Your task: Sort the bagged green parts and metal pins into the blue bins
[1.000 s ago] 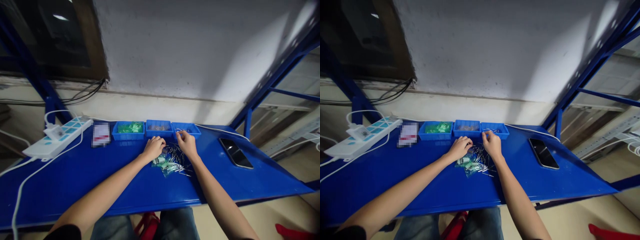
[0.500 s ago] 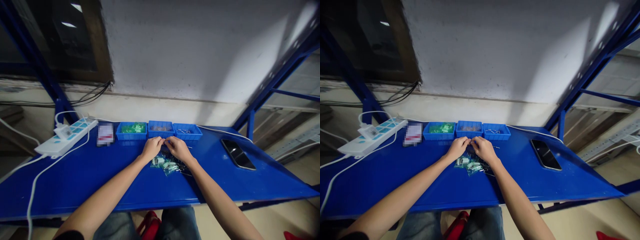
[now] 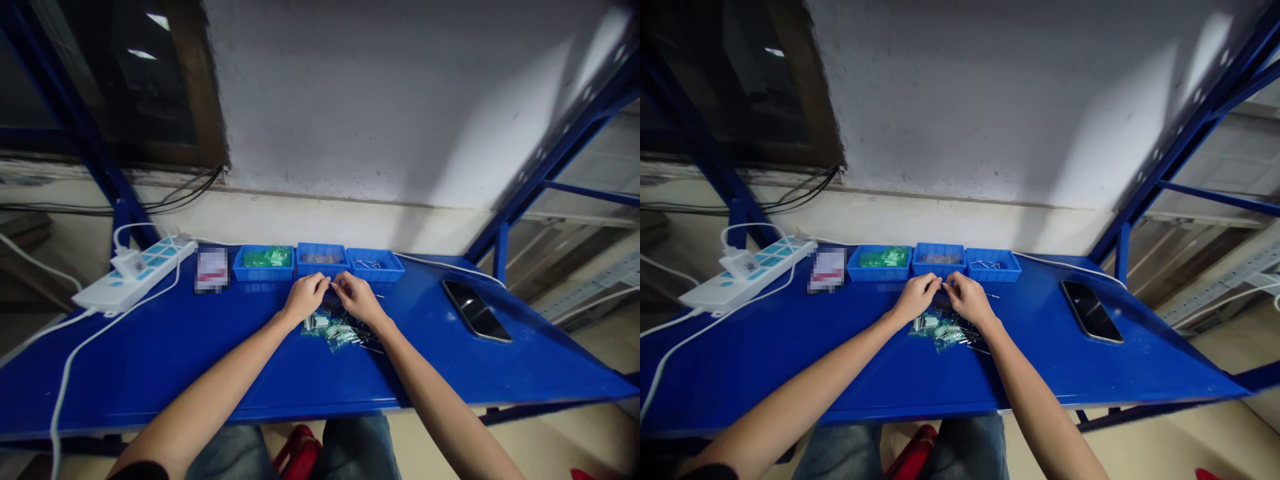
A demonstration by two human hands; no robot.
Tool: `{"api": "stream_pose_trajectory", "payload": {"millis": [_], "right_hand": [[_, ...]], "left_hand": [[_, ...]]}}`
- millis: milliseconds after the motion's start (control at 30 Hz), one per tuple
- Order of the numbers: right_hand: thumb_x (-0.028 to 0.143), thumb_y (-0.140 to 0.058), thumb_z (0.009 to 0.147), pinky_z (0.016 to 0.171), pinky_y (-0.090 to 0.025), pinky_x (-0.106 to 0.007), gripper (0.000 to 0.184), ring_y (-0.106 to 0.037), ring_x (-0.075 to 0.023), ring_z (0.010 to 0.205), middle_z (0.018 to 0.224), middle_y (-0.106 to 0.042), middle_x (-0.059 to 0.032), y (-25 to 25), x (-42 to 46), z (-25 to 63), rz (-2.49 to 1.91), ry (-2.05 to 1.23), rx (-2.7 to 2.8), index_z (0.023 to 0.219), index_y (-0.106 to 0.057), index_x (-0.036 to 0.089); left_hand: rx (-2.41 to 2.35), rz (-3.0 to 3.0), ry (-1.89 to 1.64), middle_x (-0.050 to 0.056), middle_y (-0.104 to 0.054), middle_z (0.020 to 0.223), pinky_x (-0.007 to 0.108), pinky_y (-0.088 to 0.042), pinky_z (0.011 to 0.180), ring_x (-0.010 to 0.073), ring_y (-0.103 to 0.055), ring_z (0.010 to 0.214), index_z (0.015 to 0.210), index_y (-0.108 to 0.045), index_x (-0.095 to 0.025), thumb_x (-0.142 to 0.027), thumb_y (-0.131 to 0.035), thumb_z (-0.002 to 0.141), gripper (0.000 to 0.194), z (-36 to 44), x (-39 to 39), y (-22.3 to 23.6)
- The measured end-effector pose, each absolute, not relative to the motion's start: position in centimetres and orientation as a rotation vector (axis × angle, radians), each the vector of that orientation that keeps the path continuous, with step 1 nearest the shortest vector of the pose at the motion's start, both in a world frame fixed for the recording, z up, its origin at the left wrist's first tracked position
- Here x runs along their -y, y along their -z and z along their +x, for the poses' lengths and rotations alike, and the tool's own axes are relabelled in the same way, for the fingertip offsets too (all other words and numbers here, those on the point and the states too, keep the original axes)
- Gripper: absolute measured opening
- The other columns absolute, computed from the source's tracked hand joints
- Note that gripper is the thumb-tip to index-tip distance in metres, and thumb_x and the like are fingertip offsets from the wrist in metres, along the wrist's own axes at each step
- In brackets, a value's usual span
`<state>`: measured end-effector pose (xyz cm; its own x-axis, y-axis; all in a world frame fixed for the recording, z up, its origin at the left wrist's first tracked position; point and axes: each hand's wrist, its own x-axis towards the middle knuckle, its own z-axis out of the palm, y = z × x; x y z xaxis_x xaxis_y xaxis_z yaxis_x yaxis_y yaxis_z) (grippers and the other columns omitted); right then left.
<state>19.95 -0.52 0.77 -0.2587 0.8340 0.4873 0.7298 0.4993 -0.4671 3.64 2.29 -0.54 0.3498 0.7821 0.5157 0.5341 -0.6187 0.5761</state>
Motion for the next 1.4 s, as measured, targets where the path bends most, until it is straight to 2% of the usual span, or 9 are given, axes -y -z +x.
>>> {"api": "stream_pose_trajectory", "payload": {"millis": [167, 333, 500, 800, 933, 1033, 1167, 1300, 1400], "right_hand": [[0.029, -0.036, 0.093, 0.057, -0.034, -0.022, 0.026, -0.051, -0.0134, 0.059, 0.065, -0.055, -0.0005, -0.7, 0.5, 20.0, -1.284, -0.178, 2.063, 0.074, -0.051, 0.020], [0.032, -0.042, 0.091, 0.057, -0.034, -0.022, 0.016, -0.050, -0.0136, 0.058, 0.064, -0.054, 0.0011, -0.9, 0.6, 20.1, -1.286, -0.184, 2.071, 0.087, -0.053, 0.021], [0.030, -0.036, 0.092, 0.059, -0.035, -0.023, 0.023, -0.053, -0.0143, 0.061, 0.067, -0.057, -0.0022, -1.2, 0.8, 20.1, -1.305, -0.075, 2.087, 0.078, -0.051, 0.020], [0.036, -0.033, 0.091, 0.055, -0.034, -0.027, 0.027, -0.052, -0.0176, 0.056, 0.063, -0.057, -0.0030, -1.9, 0.2, 24.1, -1.647, 0.315, 1.264, 0.098, -0.050, 0.016], [0.043, -0.044, 0.088, 0.054, -0.032, -0.026, 0.033, -0.055, -0.0190, 0.057, 0.062, -0.059, -0.0033, -1.9, -0.3, 25.0, -1.910, 0.165, 1.406, 0.103, -0.054, 0.016], [0.037, -0.040, 0.090, 0.055, -0.033, -0.025, 0.028, -0.055, -0.0169, 0.057, 0.062, -0.059, -0.0018, -1.5, -0.4, 24.2, -1.772, 0.024, 1.682, 0.099, -0.059, 0.018], [0.021, -0.050, 0.084, 0.063, -0.039, -0.025, 0.020, -0.055, -0.0156, 0.068, 0.076, -0.061, -0.0038, -0.5, -0.6, 22.8, -1.504, -0.139, 2.118, 0.098, -0.064, 0.019], [0.019, -0.058, 0.080, 0.077, -0.040, -0.029, 0.019, -0.052, -0.0191, 0.084, 0.087, -0.058, -0.0068, 0.3, -0.7, 22.3, -1.405, -0.093, 2.259, 0.097, -0.067, 0.020], [0.016, -0.058, 0.080, 0.079, -0.039, -0.031, 0.014, -0.049, -0.0194, 0.083, 0.085, -0.056, -0.0062, 0.6, -0.7, 22.0, -1.409, -0.068, 2.276, 0.090, -0.067, 0.020]], "left_hand": [[-1.107, 2.300, -1.209, 0.002, -0.063, 0.079, 0.024, -0.042, 0.068, 0.0154, -0.059, 0.076, 0.084, -0.056, -0.020, -0.029, -0.043, 0.089, 0.017, 3.6, -2.3, 0.6], [-1.150, 2.354, -1.150, 0.002, -0.062, 0.072, 0.024, -0.041, 0.067, 0.0156, -0.059, 0.073, 0.074, -0.055, -0.020, -0.029, -0.039, 0.091, 0.025, 3.6, -2.3, 0.5], [-1.199, 2.385, -1.035, 0.002, -0.063, 0.071, 0.025, -0.040, 0.063, 0.0160, -0.059, 0.069, 0.075, -0.055, -0.020, -0.034, -0.035, 0.092, 0.030, 3.7, -1.8, 0.3], [-1.160, 2.615, -0.580, 0.002, -0.060, 0.094, 0.037, -0.041, 0.081, 0.0235, -0.053, 0.094, 0.089, -0.061, -0.026, -0.045, -0.058, 0.077, 0.023, 4.0, -1.0, -0.1], [-1.256, 2.626, -0.547, 0.002, -0.058, 0.091, 0.041, -0.037, 0.081, 0.0239, -0.051, 0.093, 0.086, -0.061, -0.027, -0.038, -0.054, 0.080, 0.014, 4.1, -0.8, -0.4], [-1.357, 2.667, -0.569, 0.002, -0.058, 0.087, 0.043, -0.034, 0.082, 0.0234, -0.051, 0.090, 0.081, -0.061, -0.025, -0.028, -0.051, 0.080, 0.010, 4.2, -0.4, -0.4], [-1.438, 2.712, -0.622, 0.003, -0.059, 0.087, 0.045, -0.031, 0.085, 0.0237, -0.050, 0.091, 0.080, -0.059, -0.023, -0.021, -0.051, 0.078, 0.008, 4.2, -0.3, -0.2], [-1.480, 2.720, -0.669, 0.004, -0.059, 0.089, 0.046, -0.029, 0.087, 0.0235, -0.050, 0.093, 0.082, -0.056, -0.022, -0.018, -0.050, 0.078, 0.008, 4.0, -0.6, 0.2], [-1.460, 2.716, -0.675, 0.003, -0.059, 0.088, 0.046, -0.029, 0.087, 0.0225, -0.050, 0.092, 0.081, -0.055, -0.022, -0.016, -0.049, 0.079, 0.008, 3.8, -0.9, 0.5]]}}
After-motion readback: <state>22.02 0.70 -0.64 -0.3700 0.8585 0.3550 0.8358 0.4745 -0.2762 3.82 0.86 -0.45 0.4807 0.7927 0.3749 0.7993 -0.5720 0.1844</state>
